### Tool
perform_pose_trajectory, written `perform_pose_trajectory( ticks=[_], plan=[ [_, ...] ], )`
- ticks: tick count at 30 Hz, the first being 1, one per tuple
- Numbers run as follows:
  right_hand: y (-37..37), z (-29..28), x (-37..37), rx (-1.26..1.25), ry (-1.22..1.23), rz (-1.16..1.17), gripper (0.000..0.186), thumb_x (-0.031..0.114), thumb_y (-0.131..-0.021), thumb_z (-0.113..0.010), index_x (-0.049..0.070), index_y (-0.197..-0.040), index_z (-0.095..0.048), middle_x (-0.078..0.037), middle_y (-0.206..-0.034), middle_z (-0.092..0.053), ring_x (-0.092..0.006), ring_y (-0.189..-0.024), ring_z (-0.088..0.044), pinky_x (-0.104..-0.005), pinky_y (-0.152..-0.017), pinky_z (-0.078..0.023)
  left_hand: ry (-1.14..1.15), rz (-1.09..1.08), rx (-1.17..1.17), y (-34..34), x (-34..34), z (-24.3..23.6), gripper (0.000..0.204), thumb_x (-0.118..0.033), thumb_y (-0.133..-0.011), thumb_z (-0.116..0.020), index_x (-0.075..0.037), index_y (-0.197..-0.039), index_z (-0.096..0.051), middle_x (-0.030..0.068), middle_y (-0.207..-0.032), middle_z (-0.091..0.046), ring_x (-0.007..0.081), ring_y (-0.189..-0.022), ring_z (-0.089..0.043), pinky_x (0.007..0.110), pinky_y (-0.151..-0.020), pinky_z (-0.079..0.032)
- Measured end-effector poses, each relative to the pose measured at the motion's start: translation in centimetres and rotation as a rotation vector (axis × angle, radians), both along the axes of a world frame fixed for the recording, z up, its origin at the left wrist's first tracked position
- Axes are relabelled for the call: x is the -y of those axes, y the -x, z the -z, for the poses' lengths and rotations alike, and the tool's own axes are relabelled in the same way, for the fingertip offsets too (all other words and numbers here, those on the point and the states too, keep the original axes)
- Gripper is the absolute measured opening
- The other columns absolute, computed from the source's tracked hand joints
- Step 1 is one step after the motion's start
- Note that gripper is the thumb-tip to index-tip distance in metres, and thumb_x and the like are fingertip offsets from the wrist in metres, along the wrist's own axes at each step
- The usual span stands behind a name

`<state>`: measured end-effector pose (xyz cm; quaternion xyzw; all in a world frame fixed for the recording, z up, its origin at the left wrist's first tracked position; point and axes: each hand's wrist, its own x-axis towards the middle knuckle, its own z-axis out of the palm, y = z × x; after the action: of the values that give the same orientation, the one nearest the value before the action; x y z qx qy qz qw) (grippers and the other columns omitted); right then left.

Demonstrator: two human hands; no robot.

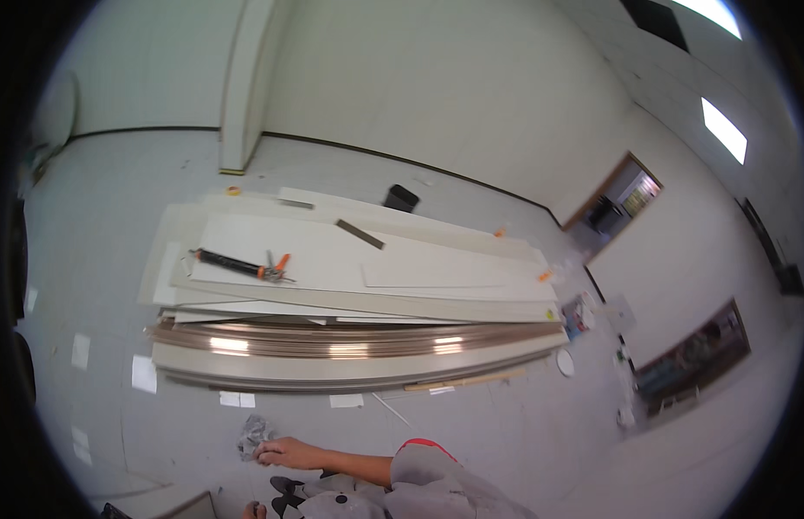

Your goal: The person walks through a room under renovation, picks up a long white baseboard, and positions it against the wall. They then handle a dark trim strip, aligning it along the floor edge. The person moves materials and tools around the space while preparing to install the trim.

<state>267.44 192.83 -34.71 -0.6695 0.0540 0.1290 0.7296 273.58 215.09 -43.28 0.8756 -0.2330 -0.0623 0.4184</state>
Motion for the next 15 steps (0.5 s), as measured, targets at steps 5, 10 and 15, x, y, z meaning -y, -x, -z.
perform_pose_trajectory(
  ticks=[5, 10, 15],
  plan=[
    [20.4, 11.1, 9.1, -0.543, 0.854, 0.926, 0.037, 0.039, -0.089, -0.059, 0.005, -0.104, -0.066, -0.020, -0.096, -0.069, -0.0381, -0.092, -0.066, -0.0454, -0.079, -0.052, -0.096, 0.320, -0.271, -4.6, 5.2, 2.6, 0.040, -0.031, -0.095, -0.049, 0.003, -0.113, -0.060, 0.0232, -0.112, -0.062, 0.0383, -0.100, -0.059, 0.045, -0.089, -0.046],
    [40.1, 16.8, 4.6, -0.748, 1.258, 0.366, 0.031, 0.028, -0.084, -0.052, 0.003, -0.089, -0.070, -0.020, -0.090, -0.069, -0.0415, -0.083, -0.065, -0.0510, -0.076, -0.051, -0.206, 0.429, -0.419, -7.7, 6.6, 5.2, 0.045, -0.036, -0.095, -0.047, 0.003, -0.115, -0.060, 0.0240, -0.113, -0.062, 0.0392, -0.101, -0.058, 0.046, -0.090, -0.045],
    [39.1, 20.8, 3.6, -1.118, 0.590, 0.418, 0.023, 0.022, -0.089, -0.054, 0.004, -0.091, -0.068, -0.013, -0.084, -0.069, -0.0288, -0.079, -0.067, -0.0426, -0.070, -0.054, -0.308, 0.348, -0.545, -9.6, 5.6, 7.0, 0.049, -0.040, -0.095, -0.046, 0.003, -0.117, -0.059, 0.0248, -0.115, -0.061, 0.0400, -0.103, -0.057, 0.047, -0.091, -0.044]
  ],
)
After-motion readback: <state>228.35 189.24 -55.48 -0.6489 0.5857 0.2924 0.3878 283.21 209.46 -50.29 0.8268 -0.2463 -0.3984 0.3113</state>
